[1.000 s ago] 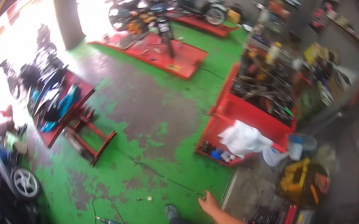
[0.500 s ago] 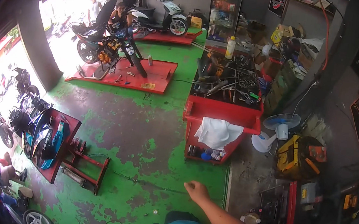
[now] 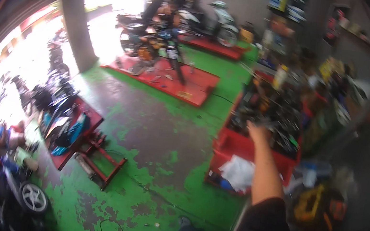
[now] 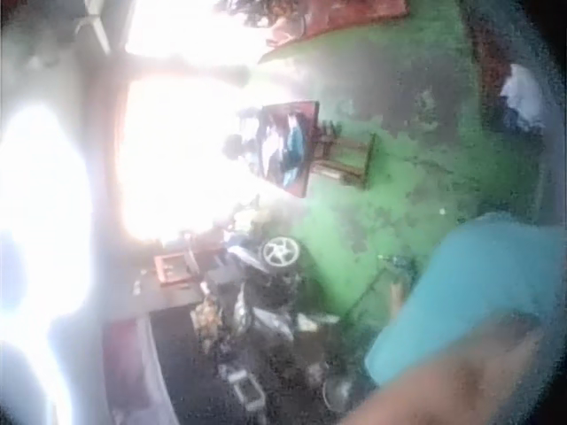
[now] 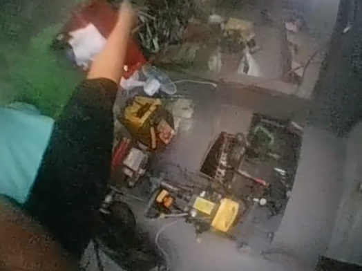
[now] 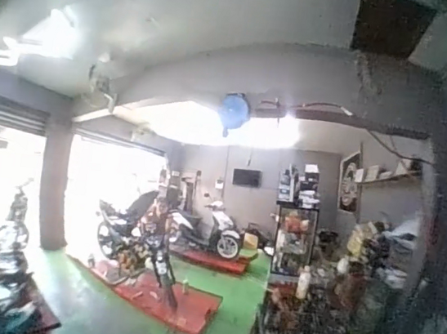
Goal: The person sits on the workshop floor and uses a hammer and screwdriver to tap and adjust a small metal component attached to a power drill. They then stand and use the drill with a wire brush attachment to grind or clean a larger mechanical part mounted on a stand.
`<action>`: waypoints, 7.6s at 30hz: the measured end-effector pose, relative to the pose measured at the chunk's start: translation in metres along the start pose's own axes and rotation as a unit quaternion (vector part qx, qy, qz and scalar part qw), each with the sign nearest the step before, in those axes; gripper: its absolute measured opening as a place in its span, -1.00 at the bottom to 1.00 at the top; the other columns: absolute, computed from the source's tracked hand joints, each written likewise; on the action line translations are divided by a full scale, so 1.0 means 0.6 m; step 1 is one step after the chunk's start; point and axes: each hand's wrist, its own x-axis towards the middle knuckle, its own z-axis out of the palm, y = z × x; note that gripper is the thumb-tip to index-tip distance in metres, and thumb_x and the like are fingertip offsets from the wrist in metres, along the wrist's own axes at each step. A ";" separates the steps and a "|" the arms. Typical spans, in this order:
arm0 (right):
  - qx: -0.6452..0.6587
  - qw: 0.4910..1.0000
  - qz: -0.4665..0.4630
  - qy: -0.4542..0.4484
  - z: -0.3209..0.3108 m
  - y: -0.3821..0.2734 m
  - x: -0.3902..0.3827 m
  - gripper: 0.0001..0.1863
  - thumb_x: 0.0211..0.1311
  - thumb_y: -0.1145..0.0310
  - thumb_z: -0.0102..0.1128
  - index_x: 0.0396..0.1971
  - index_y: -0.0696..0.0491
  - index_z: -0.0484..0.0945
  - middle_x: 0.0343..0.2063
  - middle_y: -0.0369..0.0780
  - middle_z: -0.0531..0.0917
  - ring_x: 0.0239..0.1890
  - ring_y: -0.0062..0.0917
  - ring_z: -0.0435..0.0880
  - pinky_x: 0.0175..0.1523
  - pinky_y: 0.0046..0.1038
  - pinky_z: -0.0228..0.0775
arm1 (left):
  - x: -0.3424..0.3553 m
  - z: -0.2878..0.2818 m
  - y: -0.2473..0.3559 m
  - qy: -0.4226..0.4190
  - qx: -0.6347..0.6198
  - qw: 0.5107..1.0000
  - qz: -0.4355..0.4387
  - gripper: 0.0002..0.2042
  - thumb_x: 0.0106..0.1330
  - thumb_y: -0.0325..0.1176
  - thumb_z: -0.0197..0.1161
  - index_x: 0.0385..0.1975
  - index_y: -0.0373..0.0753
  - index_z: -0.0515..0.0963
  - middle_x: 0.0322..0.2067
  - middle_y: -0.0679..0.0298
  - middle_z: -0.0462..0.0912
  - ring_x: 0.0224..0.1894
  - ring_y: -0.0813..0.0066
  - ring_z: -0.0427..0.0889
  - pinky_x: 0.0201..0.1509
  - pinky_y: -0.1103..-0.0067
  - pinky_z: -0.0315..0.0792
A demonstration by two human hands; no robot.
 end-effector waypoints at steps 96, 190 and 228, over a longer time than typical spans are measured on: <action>0.295 0.475 -0.191 -0.807 0.964 -0.089 -1.309 -0.07 -0.07 0.60 -0.14 0.50 0.04 0.14 0.16 -0.03 0.58 0.29 -0.21 0.57 0.38 -0.20 0.38 | 0.753 0.315 -0.544 0.305 0.173 0.933 0.077 0.08 -0.12 -0.12 0.65 0.47 -0.18 0.15 0.18 -0.02 0.48 0.25 -0.02 0.48 0.33 0.08 0.44; -0.241 0.267 -0.581 -0.730 1.177 0.088 -1.488 -0.49 0.19 0.49 0.02 0.19 0.22 0.31 -0.18 0.22 0.65 -0.05 0.14 0.64 0.05 -0.03 0.47 | 0.804 0.399 -0.577 0.313 0.020 0.948 0.058 -0.59 0.16 -0.06 0.47 -0.11 -0.21 0.71 -0.21 0.06 0.75 0.01 0.05 0.65 0.25 0.13 0.36; -0.345 0.340 -0.377 -0.790 1.202 0.043 -1.406 -0.34 0.50 -0.24 -0.08 -0.06 0.18 0.51 -0.30 -0.04 0.69 -0.24 -0.29 0.70 -0.10 -0.27 0.52 | 0.794 0.567 -0.444 0.018 -0.711 0.703 0.018 -0.01 0.26 0.60 -0.05 0.38 -0.21 0.18 0.42 -0.03 0.27 0.48 -0.25 0.20 0.50 -0.18 -0.07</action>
